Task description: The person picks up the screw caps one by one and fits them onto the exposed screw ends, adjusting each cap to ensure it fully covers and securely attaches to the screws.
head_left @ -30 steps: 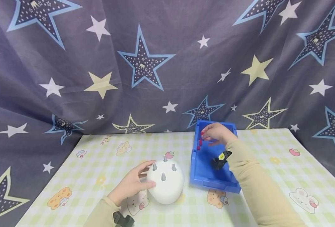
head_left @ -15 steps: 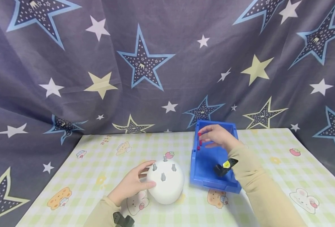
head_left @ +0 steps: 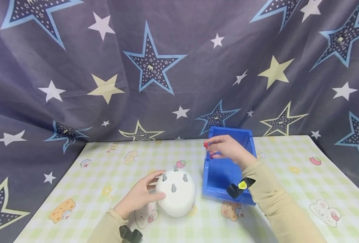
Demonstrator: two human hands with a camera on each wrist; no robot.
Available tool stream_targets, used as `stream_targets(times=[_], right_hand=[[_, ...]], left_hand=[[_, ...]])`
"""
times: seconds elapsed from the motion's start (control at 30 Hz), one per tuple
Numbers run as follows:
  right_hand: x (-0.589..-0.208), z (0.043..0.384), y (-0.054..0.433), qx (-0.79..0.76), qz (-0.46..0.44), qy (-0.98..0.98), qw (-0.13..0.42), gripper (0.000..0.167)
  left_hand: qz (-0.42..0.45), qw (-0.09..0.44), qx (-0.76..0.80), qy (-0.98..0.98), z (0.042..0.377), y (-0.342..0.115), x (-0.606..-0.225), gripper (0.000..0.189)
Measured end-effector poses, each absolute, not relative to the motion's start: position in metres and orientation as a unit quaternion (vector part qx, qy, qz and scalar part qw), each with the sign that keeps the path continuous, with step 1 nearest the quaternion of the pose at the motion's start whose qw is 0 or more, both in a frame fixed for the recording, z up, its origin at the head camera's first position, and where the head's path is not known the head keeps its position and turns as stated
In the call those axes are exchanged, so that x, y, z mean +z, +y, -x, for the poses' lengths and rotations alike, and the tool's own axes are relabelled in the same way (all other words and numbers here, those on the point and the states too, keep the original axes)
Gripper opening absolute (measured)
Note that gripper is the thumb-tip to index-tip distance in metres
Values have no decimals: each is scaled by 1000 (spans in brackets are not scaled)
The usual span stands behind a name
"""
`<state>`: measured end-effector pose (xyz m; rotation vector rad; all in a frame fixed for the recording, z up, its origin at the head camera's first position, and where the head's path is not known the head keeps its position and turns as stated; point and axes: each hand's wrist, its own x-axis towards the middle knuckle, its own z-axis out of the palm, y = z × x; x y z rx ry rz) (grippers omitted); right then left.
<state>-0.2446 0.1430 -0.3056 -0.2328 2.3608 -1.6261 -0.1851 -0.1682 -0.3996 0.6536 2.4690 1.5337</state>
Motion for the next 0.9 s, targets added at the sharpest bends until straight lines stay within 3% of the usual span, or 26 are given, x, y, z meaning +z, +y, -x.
stream_targets(times=[0.43,0.9], right_hand=[[-305,240,139,-569,102,811,91,23],[-315,236,134,-610,122,777,96,20]], left_hand=[[-201,104,516,826,186,-169,-397,74],[-194,138,552,799,185,-169,-397,76]])
